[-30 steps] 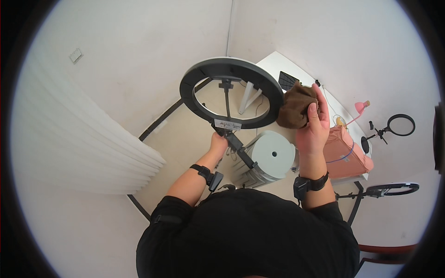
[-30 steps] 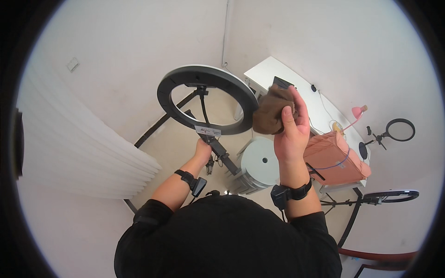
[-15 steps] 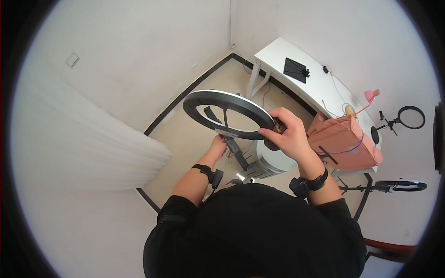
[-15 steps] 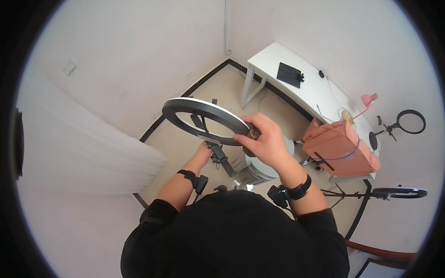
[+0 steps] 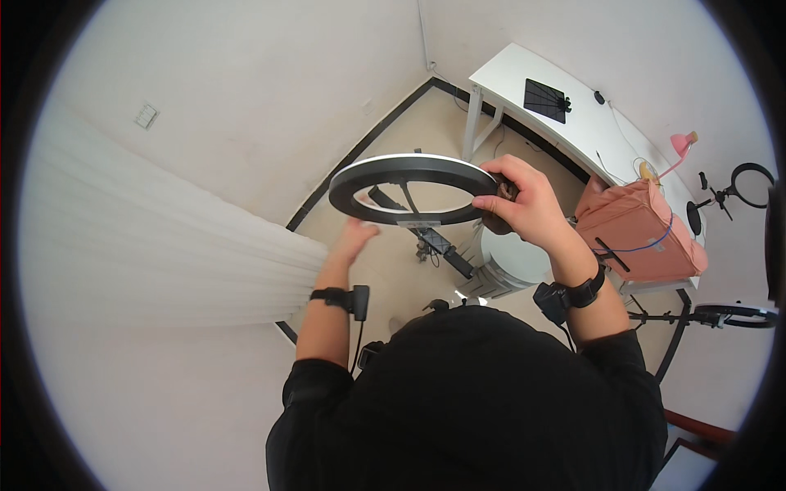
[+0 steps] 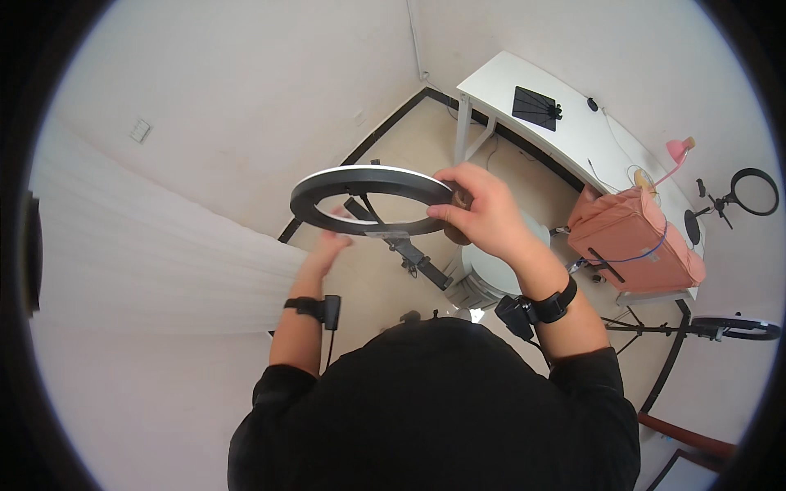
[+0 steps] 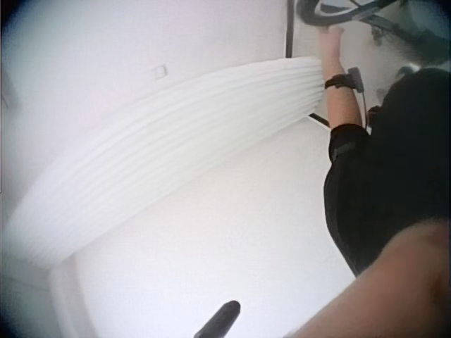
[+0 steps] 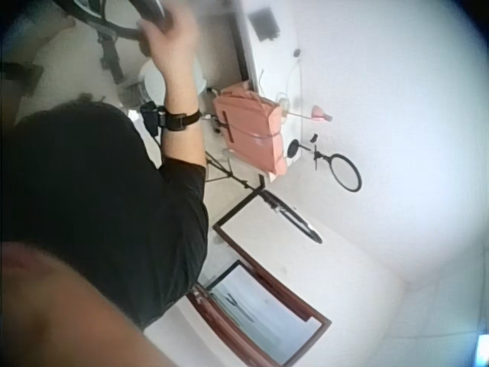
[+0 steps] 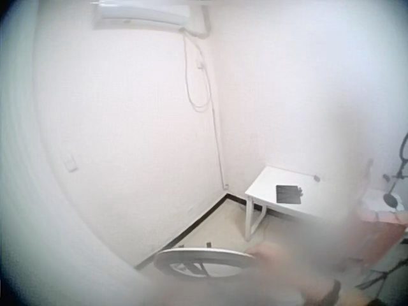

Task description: The person is wiping down a black light stand and then attaching a ring light and a control box to it.

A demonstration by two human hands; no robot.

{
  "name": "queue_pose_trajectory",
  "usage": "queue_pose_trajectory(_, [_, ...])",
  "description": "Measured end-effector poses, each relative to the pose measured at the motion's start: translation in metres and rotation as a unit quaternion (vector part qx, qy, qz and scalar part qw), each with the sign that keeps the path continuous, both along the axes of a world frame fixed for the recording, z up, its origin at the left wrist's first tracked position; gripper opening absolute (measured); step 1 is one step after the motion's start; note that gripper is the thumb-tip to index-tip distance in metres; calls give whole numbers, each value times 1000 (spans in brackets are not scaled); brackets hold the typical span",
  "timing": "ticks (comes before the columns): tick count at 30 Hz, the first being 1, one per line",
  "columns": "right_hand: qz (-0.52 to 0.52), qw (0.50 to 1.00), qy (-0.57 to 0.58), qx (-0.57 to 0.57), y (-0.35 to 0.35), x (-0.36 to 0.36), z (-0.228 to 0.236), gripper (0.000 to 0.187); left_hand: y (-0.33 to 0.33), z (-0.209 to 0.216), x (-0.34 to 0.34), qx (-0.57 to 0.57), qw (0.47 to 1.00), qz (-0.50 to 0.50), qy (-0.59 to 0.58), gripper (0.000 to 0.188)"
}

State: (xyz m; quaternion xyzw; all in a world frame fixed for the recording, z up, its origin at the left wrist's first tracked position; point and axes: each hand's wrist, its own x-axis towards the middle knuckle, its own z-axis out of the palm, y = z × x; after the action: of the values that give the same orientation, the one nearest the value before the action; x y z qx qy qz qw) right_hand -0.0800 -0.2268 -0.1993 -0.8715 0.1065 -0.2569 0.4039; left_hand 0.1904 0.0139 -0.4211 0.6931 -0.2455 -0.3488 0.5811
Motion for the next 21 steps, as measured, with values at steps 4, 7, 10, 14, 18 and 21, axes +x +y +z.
queue_pose_trajectory(4, [1, 1000, 7, -4, -7, 1, -2, 38, 15, 144, -17, -255, 959, 49, -115, 71])
queue_pose_trajectory(7, [0, 1000, 1, 20, -6, 2, -4, 39, 17, 209, -42, -254, 944, -70, -199, 63])
queue_pose_trajectory(10, [-2, 997, -22, 75, -12, 8, -14, 50, 11, 226, -53, -85, 967, -49, -234, 30])
queue_pose_trajectory(14, [-95, 955, -144, 241, -5, 28, -35, 74, 1, 214, -44, -96, 969, -36, -223, 21])
queue_pose_trajectory(18, [-124, 853, -295, 413, 2, 44, -41, 59, -3, 213, -56, -87, 973, 6, -214, 17])
queue_pose_trajectory(21, [-68, 834, -324, 441, 19, 53, -32, 48, -2, 214, -58, -95, 973, 13, -211, 15])
